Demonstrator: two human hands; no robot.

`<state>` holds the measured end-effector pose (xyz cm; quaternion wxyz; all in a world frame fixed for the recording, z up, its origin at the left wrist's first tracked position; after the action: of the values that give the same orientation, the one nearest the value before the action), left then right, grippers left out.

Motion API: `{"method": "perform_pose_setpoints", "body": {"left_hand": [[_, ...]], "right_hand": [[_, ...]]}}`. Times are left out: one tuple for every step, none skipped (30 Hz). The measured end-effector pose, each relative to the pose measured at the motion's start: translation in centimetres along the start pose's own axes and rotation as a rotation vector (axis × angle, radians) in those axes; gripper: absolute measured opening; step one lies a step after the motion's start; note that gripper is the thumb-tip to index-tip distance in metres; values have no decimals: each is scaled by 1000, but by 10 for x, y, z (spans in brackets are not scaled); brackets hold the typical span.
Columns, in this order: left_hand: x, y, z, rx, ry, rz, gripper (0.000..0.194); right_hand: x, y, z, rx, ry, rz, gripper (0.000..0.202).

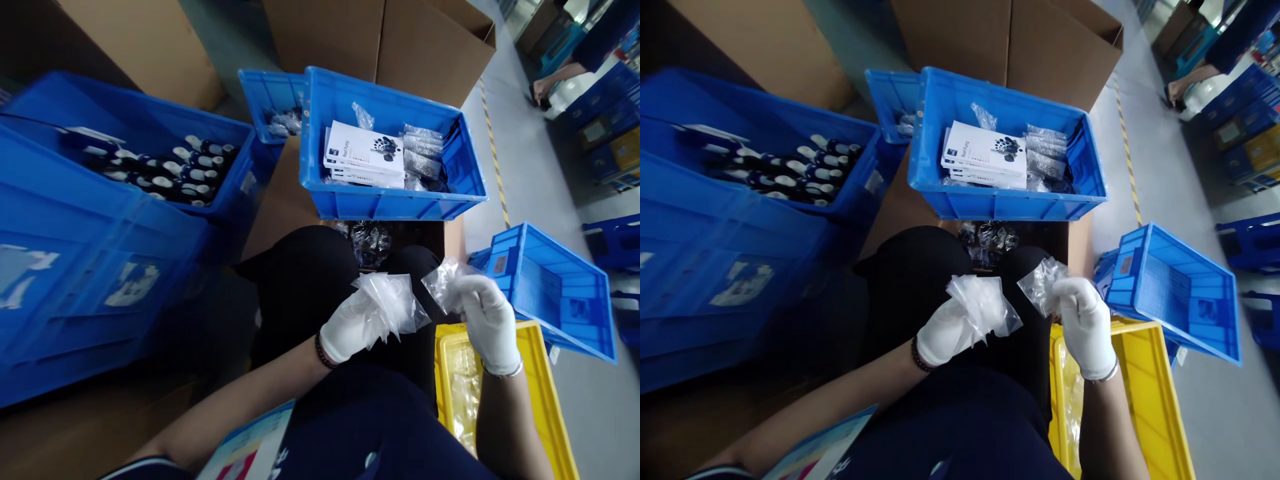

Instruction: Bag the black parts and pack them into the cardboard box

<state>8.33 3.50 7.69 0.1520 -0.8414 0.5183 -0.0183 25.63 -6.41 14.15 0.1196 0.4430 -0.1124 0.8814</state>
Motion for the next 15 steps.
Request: {"method": "perform_pose_setpoints", "body": {"left_hand": [[0,-1,-2,5,-1,-1,18],[0,-3,-4,7,-3,-5,21],[0,-4,-6,11,-2,-2,23],[0,-5,-8,16,5,7,25],[1,-6,-8,16,13,19,27],[1,-7,-8,9,17,28,27],[1,-7,-7,-4,15,33,25],[1,-6,-5,-22,13,34,23],[1,-5,-3,-42,14,27,21],[0,-3,0,-59,23,14,18],[-1,-1,4,-78,47,0,15],[-2,1,8,-100,81,-13,15],[-4,3,12,-128,114,-28,19],[-5,5,16,-162,139,-43,24],[-7,6,19,-193,158,-54,27]], "right_hand": [[1,-1,1,58,75,58,16],[3,-1,1,113,117,103,23],[7,-2,0,158,128,128,26],[12,-2,-3,191,120,134,26],[16,-2,-6,222,106,125,23],[22,-3,-10,244,97,109,18],[26,-3,-14,253,93,92,17],[30,-3,-18,245,92,74,19],[34,-3,-20,224,86,58,23],[36,-3,-22,200,73,47,27],[37,-3,-22,177,57,38,32],[38,-3,-21,157,42,33,35],[37,-3,-19,144,29,27,35],[35,-2,-17,131,18,19,33],[33,-2,-14,112,10,9,32]]}}
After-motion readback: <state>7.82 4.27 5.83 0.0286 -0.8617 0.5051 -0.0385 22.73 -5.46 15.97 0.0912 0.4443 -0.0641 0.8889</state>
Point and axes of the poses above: each hand's wrist, its own y-axis away from the middle knuckle, its own z-axis out of the back of the hand, x = y × z, the point moved 2 cm from there along -y, towards the middle knuckle, and after that the axes turned 12 degrees about x, right-handed, at the moved point
